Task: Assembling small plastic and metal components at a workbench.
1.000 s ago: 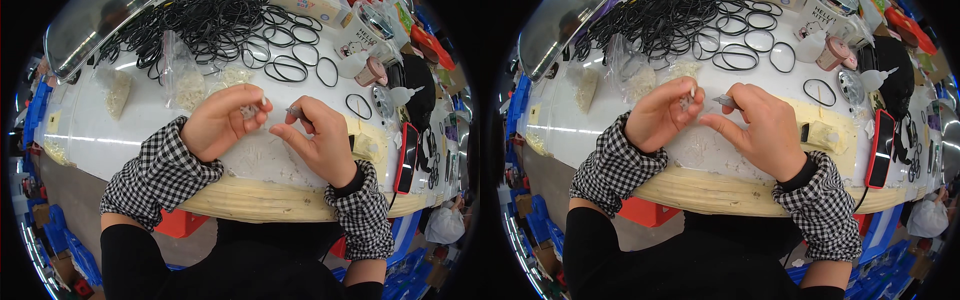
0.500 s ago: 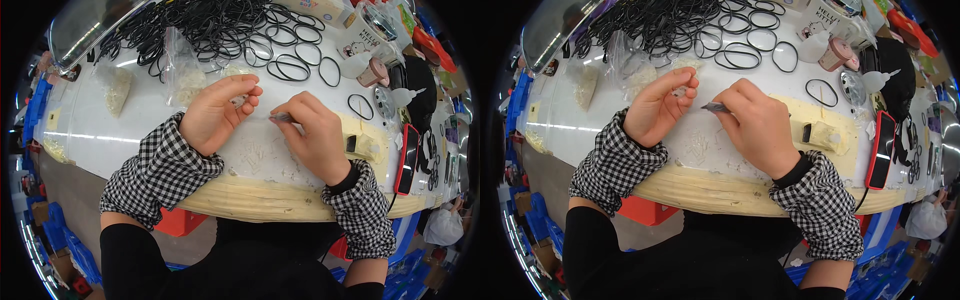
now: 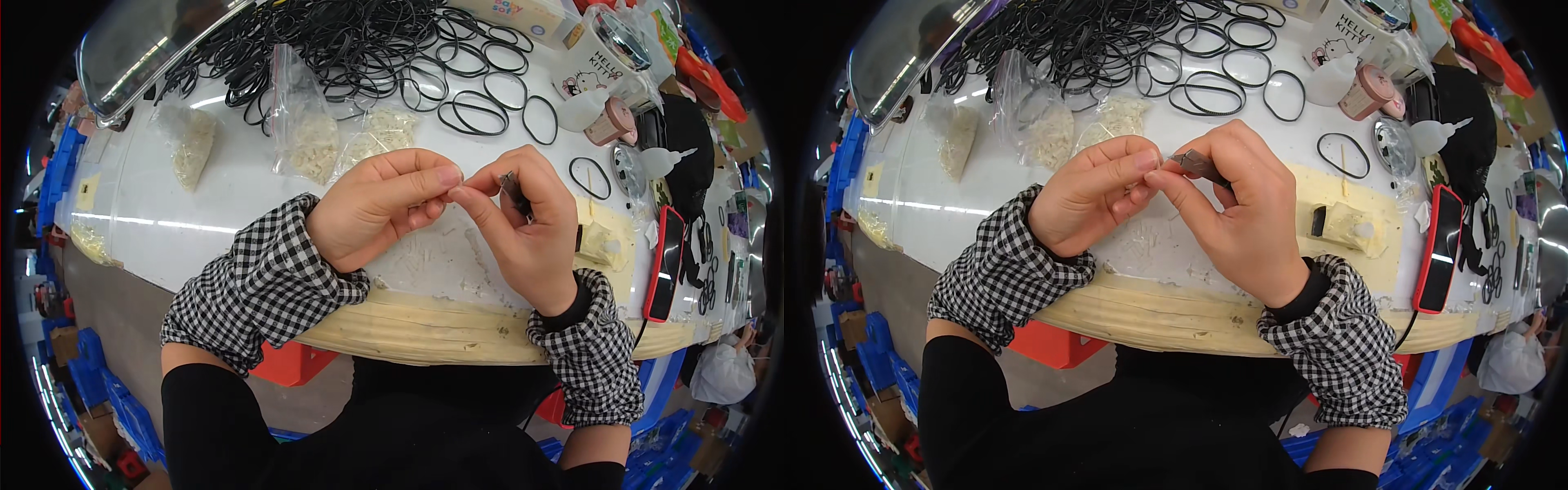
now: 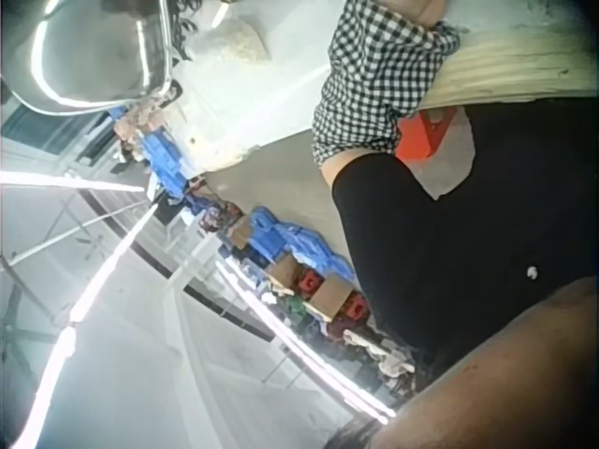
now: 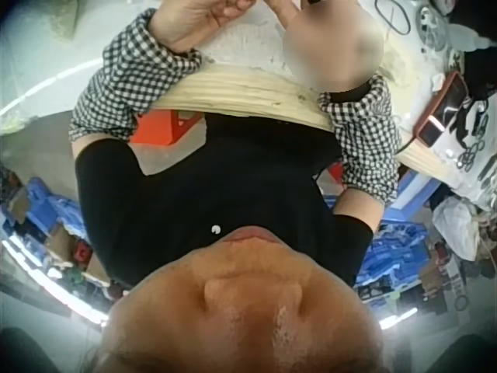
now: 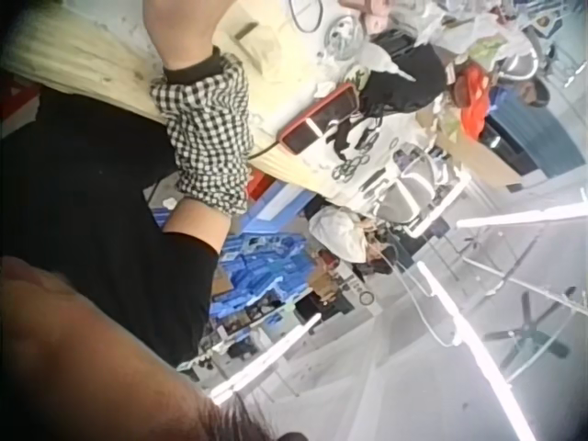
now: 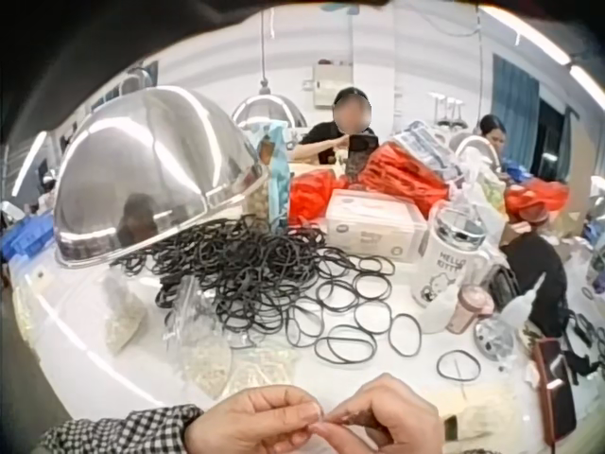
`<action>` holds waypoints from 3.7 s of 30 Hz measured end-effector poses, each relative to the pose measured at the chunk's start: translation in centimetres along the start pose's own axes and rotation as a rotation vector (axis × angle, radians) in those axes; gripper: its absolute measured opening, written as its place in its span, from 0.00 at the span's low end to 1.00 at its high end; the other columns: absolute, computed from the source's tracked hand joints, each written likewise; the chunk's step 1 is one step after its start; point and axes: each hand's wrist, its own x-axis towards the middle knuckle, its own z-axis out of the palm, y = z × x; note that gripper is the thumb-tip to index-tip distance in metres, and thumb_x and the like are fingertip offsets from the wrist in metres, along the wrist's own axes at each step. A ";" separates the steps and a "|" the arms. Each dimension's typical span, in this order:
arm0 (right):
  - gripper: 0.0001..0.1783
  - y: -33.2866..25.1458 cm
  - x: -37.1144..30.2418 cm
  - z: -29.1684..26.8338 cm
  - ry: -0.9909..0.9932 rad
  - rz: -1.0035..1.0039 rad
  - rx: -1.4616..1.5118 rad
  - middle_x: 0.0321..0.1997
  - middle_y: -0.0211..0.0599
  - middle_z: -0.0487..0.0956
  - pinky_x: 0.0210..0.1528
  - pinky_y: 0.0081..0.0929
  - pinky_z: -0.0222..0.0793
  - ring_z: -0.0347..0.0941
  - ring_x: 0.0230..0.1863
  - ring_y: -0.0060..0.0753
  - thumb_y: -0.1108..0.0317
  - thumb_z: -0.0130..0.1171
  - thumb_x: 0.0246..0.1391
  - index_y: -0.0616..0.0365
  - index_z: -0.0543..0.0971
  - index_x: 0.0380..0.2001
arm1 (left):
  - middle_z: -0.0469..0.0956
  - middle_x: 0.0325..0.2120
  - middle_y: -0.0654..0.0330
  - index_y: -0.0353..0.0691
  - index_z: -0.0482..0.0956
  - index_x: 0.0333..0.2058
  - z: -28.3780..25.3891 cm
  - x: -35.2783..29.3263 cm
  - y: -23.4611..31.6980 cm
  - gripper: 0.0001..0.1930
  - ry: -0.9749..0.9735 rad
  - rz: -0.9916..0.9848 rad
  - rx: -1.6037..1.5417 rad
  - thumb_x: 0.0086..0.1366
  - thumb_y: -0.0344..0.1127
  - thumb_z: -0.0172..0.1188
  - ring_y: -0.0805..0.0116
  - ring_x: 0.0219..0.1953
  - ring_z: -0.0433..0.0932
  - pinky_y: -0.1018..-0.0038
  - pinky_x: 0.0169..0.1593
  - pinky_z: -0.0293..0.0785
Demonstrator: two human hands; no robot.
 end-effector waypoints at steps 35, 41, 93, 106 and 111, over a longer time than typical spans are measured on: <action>0.19 0.1 -0.3 -0.6 -0.165 -0.069 -0.349 0.15 0.31 0.68 0.17 0.29 0.59 0.65 0.15 0.32 0.53 0.60 0.52 0.55 0.69 0.20 | 0.69 0.30 0.70 0.39 0.71 0.37 0.3 -0.2 0.2 0.06 -0.100 -0.016 0.000 0.68 0.34 0.50 0.84 0.30 0.63 0.88 0.34 0.62; 0.19 0.1 -0.3 -0.6 -0.182 -0.067 -0.357 0.16 0.32 0.69 0.18 0.28 0.60 0.66 0.16 0.33 0.53 0.60 0.52 0.56 0.69 0.21 | 0.69 0.31 0.69 0.39 0.71 0.37 0.4 -0.3 0.1 0.06 -0.082 -0.014 0.009 0.68 0.35 0.51 0.84 0.29 0.63 0.88 0.34 0.62; 0.07 0.3 -0.4 -1.1 -0.213 0.038 -0.182 0.22 0.35 0.73 0.21 0.23 0.61 0.69 0.21 0.31 0.73 0.64 0.44 0.61 0.76 0.26 | 0.73 0.27 0.68 0.42 0.74 0.32 0.9 -0.5 0.1 0.06 0.227 0.061 0.120 0.63 0.37 0.55 0.81 0.29 0.68 0.84 0.33 0.63; 0.07 0.8 -0.9 -1.1 -0.379 0.035 -0.276 0.25 0.33 0.74 0.24 0.28 0.67 0.73 0.24 0.37 0.69 0.63 0.45 0.58 0.77 0.28 | 0.74 0.32 0.63 0.38 0.73 0.33 0.6 -0.2 0.2 0.06 0.344 0.109 0.107 0.63 0.34 0.54 0.78 0.34 0.71 0.83 0.40 0.69; 0.08 0.8 -1.3 -0.3 -0.413 -0.042 -0.404 0.29 0.33 0.73 0.25 0.29 0.67 0.72 0.25 0.39 0.67 0.61 0.47 0.57 0.75 0.30 | 0.73 0.34 0.62 0.36 0.73 0.38 0.4 -0.1 0.2 0.08 0.382 0.128 0.039 0.63 0.34 0.54 0.78 0.35 0.71 0.84 0.43 0.70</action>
